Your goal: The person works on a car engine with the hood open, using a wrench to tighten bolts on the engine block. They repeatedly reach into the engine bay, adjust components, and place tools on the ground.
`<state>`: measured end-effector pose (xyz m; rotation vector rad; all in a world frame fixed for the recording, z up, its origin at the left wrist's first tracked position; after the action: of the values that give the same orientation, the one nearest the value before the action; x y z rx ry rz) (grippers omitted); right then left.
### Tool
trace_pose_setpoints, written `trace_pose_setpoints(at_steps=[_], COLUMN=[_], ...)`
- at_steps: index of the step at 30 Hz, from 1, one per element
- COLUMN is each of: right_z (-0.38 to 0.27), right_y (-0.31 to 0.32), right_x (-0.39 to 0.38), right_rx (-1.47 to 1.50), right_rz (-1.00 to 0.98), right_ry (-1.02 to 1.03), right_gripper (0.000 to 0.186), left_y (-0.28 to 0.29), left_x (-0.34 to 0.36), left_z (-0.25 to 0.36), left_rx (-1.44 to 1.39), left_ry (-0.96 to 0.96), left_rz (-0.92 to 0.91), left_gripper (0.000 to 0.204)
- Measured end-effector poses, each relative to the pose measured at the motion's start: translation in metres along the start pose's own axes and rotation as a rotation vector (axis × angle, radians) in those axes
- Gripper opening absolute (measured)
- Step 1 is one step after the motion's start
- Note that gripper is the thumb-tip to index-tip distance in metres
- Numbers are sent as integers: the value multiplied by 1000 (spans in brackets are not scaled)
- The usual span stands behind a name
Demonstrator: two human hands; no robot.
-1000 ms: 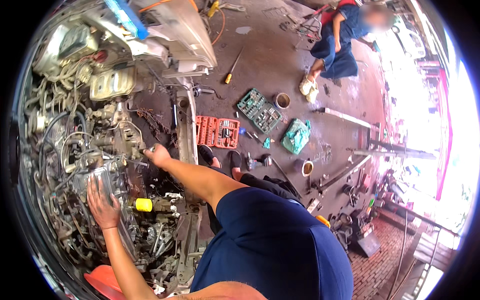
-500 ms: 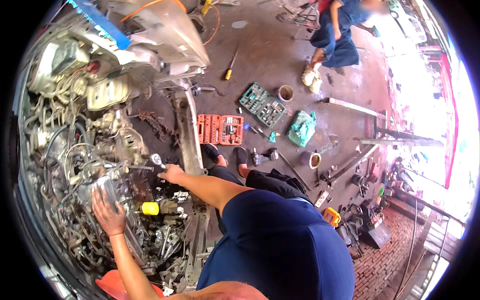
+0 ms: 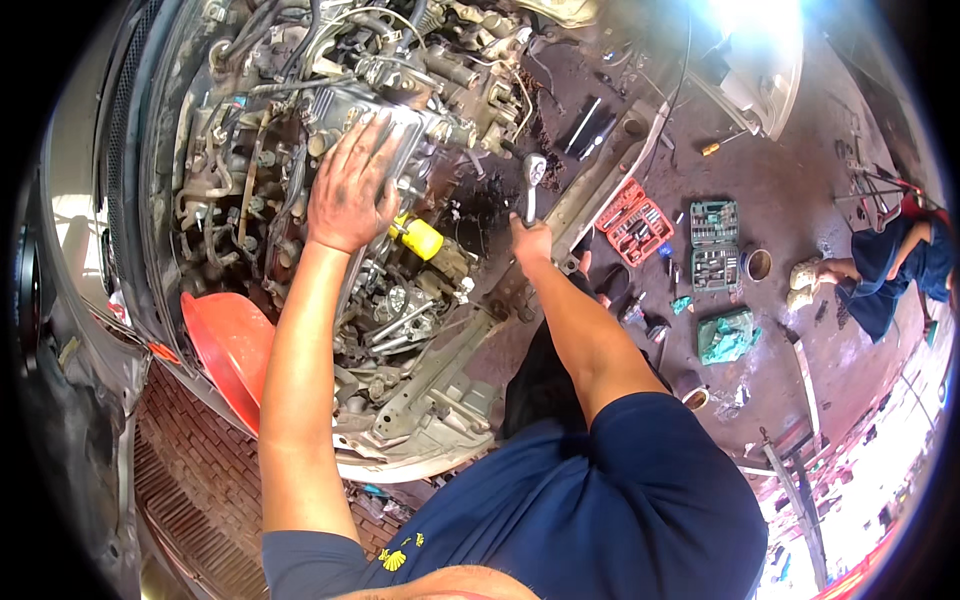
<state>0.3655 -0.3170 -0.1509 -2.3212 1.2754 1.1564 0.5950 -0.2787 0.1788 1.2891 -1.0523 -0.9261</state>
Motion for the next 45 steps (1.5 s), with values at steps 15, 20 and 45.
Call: trace_pose_setpoints(at_steps=[15,20,45], right_z=[25,3,-66], right_y=[108,98,-18], right_x=[-17,-45,-43], right_rx=[-37,327,850], right_rz=[34,-77,-228], right_ry=[-57,-241,-431], right_gripper=[43,35,12], left_y=[-14,-8,0], left_x=[3,-2,7], left_z=[22,23,11], left_rx=[213,212,31], left_ry=[24,81,5], left_rz=[-66,-117,7], left_gripper=[81,82,73])
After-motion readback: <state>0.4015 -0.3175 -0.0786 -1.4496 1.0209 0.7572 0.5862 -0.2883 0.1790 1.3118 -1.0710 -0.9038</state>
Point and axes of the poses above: each hand's wrist, its own x-axis towards the middle knuckle, its own y-axis out of the back of the hand, z = x × y, the point moved 5 cm from there along x, towards the middle knuckle, and after that the axes turned 5 degrees about y, right-handed, at the moved point
